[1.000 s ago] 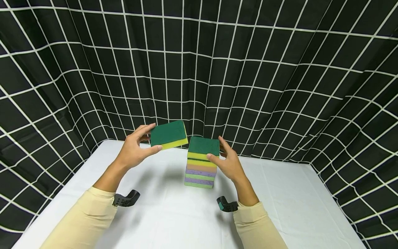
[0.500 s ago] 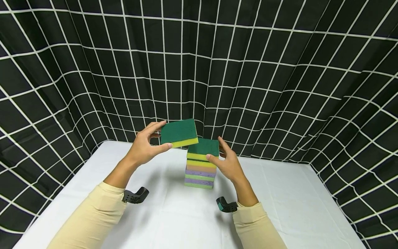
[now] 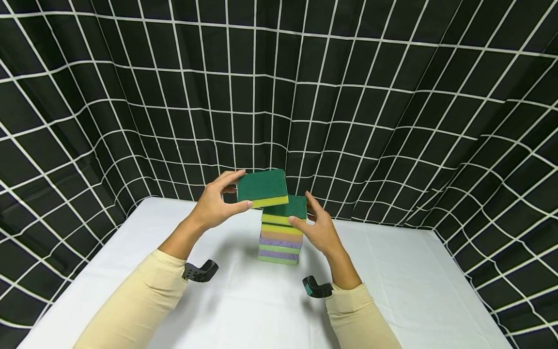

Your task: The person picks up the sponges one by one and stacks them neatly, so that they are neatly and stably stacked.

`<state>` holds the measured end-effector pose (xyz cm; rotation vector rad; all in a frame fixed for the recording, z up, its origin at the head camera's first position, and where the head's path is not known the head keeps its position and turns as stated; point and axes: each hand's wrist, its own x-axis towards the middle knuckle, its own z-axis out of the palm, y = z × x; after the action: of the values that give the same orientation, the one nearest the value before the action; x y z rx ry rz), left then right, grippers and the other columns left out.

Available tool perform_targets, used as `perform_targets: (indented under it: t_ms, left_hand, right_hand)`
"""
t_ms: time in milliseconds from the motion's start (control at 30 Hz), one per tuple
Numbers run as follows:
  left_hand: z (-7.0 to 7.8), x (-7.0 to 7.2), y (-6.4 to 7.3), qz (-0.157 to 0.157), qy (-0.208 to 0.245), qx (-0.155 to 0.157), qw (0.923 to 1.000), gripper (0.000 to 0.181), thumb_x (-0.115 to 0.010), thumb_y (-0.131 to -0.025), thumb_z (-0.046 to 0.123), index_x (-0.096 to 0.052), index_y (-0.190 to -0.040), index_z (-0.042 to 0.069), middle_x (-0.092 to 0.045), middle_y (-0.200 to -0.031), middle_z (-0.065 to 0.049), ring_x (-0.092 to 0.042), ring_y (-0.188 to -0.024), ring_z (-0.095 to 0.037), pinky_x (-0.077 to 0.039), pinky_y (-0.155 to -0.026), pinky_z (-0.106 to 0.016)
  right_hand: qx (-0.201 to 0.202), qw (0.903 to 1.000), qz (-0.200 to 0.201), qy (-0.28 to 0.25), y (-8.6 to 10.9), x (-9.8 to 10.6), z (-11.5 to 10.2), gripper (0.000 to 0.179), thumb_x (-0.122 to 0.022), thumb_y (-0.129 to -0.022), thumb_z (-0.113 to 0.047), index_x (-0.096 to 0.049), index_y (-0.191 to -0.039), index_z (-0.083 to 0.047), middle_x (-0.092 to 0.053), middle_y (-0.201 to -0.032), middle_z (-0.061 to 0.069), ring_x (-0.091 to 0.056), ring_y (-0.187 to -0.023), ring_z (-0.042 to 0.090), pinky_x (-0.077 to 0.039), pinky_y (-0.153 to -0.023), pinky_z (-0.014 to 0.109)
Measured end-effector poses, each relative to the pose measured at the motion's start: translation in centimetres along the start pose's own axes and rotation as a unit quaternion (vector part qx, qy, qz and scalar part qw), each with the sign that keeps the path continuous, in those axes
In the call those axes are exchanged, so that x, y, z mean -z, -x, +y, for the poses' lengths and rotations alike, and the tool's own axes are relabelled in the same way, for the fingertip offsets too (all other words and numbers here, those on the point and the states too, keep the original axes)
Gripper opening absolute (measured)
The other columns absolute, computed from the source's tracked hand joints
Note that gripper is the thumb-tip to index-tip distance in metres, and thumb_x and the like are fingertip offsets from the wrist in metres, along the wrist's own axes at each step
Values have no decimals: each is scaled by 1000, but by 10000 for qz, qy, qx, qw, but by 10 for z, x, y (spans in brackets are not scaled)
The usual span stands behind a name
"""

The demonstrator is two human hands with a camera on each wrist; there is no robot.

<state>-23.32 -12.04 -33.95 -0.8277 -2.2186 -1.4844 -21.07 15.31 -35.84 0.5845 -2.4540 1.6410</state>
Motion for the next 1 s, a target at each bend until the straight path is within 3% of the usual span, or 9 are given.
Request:
perform_targets:
  t_ms: [800, 1000]
  left_hand:
    - [-6, -32, -22, -533, 186, 126, 9983, 70, -76, -80, 16, -45, -142, 0, -51, -131, -10, -50, -113, -26, -43, -94, -44]
    - [-7, -38, -24, -634, 358, 156, 9972, 70, -75, -80, 13, -45, -141, -2, -52, -128, -12, -52, -110, -27, -44, -94, -41]
  right_hand:
    - [67, 9999, 38, -96, -1, -1, 2, 79, -69, -89, -13, -23, -150, 3, -46, -136, 26, -42, -127, 36, -32, -104, 53]
    - [270, 9995, 95, -159, -9, -4, 33, 79, -72, -88, -21, -27, -153, -9, -48, -137, 16, -43, -126, 29, -33, -102, 54]
